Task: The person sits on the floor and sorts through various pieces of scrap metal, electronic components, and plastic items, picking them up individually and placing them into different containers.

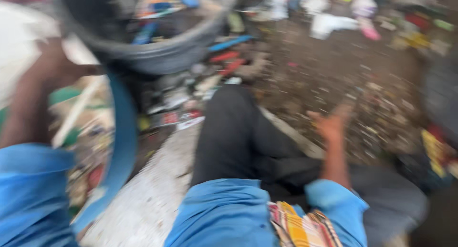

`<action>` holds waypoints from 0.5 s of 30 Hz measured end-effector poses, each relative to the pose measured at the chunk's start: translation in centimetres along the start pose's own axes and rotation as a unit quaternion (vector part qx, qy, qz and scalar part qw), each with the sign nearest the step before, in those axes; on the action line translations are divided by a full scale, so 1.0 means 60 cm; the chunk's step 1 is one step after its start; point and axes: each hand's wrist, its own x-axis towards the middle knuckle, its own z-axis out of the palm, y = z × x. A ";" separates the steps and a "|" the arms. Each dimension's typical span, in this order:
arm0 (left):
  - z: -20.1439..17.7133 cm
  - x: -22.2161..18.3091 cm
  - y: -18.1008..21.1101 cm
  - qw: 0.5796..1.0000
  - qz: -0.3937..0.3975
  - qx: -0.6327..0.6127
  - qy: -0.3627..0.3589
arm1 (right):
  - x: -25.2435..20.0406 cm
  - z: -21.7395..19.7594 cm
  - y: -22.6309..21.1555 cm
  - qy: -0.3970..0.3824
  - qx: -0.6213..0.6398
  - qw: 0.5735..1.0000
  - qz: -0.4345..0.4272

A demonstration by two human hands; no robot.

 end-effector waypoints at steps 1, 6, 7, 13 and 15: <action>-0.007 0.028 0.022 0.998 0.046 -0.011 0.032 | -0.022 -0.006 -0.031 0.048 0.030 0.996 -0.075; -0.057 0.136 0.230 0.951 -0.024 -0.252 0.179 | -0.070 -0.055 -0.100 0.116 0.130 0.984 -0.036; -0.041 0.151 0.294 0.948 -0.027 -0.256 0.185 | -0.062 -0.034 -0.096 0.193 0.124 0.963 -0.142; 0.113 0.189 0.704 0.836 -0.006 -0.529 0.148 | -0.045 0.049 -0.068 -0.024 -0.027 0.999 -0.031; 0.182 0.180 0.787 0.749 -0.084 -0.657 -0.036 | -0.019 0.050 -0.081 -0.029 -0.036 0.997 -0.067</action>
